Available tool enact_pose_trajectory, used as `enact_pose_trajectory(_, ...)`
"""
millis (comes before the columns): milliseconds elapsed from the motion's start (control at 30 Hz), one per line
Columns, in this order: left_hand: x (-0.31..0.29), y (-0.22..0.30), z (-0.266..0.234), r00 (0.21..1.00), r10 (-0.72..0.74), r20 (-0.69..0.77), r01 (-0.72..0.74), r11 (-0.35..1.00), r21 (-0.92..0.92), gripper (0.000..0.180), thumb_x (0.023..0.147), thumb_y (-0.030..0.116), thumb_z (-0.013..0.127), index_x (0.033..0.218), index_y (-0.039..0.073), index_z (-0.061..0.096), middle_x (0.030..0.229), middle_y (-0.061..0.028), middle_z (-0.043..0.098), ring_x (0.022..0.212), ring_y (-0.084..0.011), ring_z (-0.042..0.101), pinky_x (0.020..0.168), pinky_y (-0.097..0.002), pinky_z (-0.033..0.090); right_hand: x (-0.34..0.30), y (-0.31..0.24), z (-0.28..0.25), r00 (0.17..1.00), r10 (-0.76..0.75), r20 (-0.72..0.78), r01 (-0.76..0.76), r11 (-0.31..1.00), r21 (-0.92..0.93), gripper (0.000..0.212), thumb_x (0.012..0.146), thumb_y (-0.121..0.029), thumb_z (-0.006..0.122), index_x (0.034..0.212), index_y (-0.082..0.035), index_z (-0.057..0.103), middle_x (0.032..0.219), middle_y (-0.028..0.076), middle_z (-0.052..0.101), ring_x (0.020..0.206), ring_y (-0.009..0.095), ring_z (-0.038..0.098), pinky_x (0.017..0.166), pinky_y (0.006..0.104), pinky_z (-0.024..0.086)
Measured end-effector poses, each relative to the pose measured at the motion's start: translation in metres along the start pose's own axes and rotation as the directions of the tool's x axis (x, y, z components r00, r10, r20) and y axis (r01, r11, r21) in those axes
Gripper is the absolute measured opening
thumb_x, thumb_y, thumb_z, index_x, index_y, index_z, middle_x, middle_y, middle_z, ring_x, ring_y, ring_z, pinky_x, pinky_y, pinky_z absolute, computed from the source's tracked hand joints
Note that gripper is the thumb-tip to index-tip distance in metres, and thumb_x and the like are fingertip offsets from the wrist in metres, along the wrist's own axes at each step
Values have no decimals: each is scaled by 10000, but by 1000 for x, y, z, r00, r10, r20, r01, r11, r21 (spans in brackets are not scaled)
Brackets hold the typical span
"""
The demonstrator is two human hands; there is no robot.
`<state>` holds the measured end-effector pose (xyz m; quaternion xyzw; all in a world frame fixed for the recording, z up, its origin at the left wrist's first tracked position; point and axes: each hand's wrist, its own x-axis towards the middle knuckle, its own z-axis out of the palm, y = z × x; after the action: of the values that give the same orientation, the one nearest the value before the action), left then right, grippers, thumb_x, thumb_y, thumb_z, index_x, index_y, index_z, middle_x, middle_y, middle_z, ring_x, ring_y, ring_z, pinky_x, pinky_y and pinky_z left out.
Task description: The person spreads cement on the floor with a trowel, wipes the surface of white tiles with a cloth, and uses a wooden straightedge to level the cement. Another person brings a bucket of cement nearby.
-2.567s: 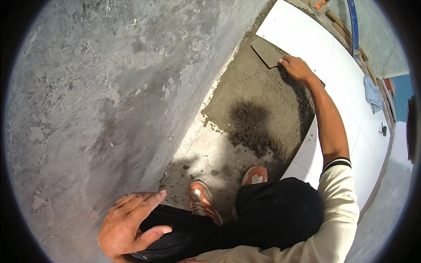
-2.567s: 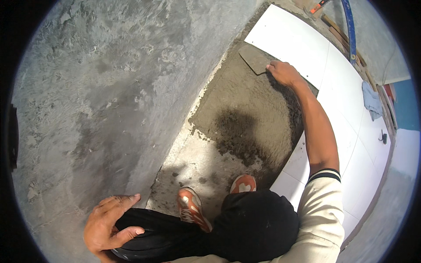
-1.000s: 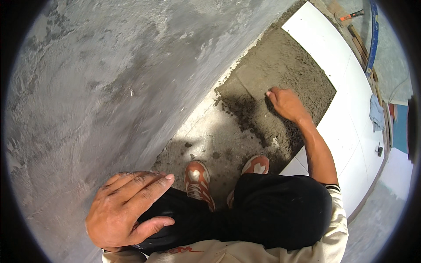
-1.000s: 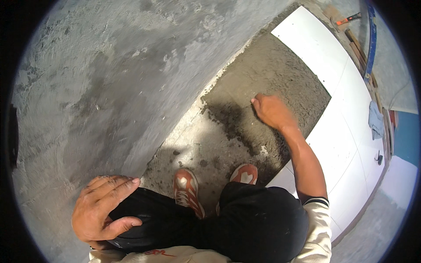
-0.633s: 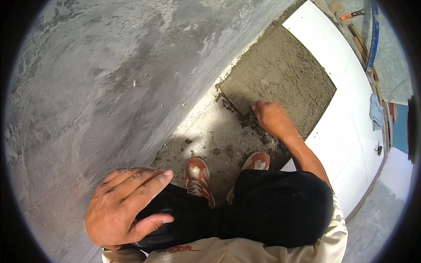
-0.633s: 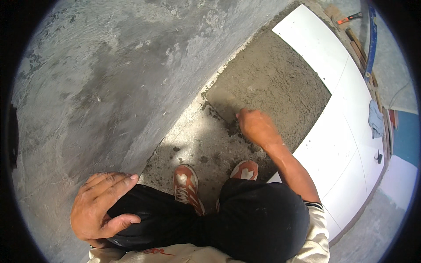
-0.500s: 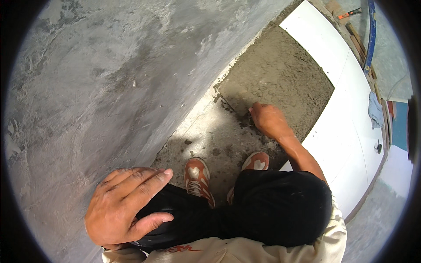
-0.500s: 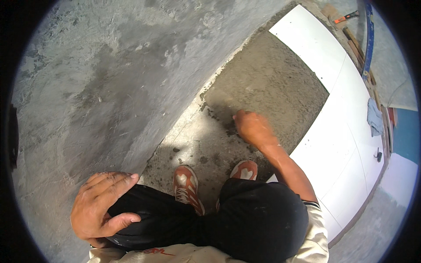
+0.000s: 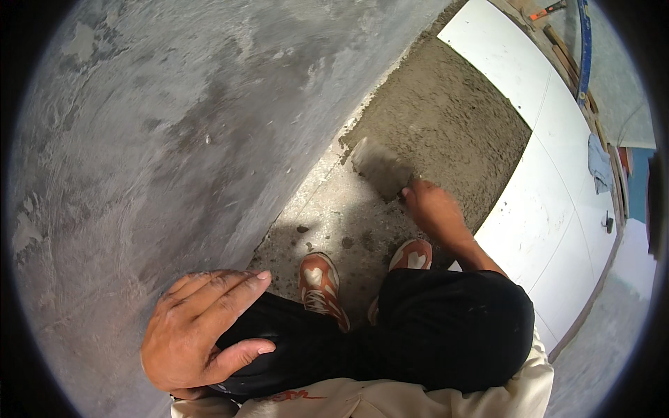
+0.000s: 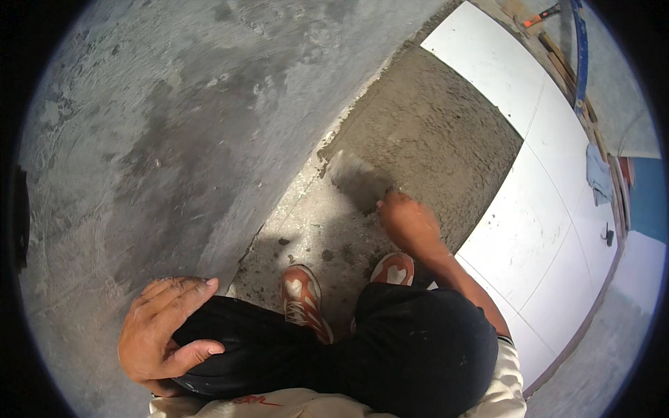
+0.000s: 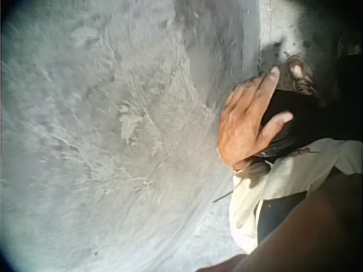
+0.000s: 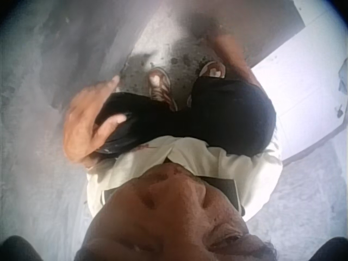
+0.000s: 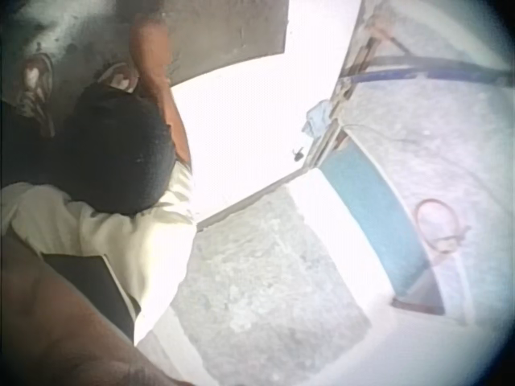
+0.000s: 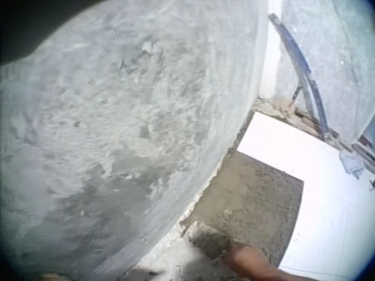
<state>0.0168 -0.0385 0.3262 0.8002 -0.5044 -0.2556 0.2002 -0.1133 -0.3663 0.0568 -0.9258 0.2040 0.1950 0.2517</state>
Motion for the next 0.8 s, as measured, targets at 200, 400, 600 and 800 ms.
enact_pose_trajectory(200,3,3,-2,1000,-27,-9,27,1000,9,712,811,447,845,1290,-55,688,1118,-203,750,987,-336,739,828,-414,558,22,5,-13,987,-65,-146,51,994,-96,352,1075,-306,521,1080,19,658,1066,282,713,946,492,706,851,572,552)
enact_pose_trajectory(400,3,1,-3,1000,6,18,-6,1000,9,735,790,399,881,1277,-106,662,1081,-255,736,979,-391,738,852,-451,557,26,4,-14,986,-21,-163,-1,991,-130,363,1082,-324,523,1057,13,655,1028,272,718,920,482,711,808,568,560)
enact_pose_trajectory(600,3,4,-1,1000,-7,-20,7,1000,18,688,837,444,832,1292,-53,692,1109,-207,755,986,-337,739,833,-404,559,18,29,-35,974,3,-228,-40,986,-159,357,1081,-322,530,1057,13,652,1007,272,717,907,472,713,797,559,563)
enact_pose_trajectory(800,9,6,1,1000,11,-11,-11,1000,14,703,814,435,851,1288,-58,689,1099,-203,756,978,-342,740,834,-412,560,28,42,-29,958,42,-282,-86,986,-145,360,1085,-315,521,1060,22,644,1005,273,714,906,471,710,790,563,562)
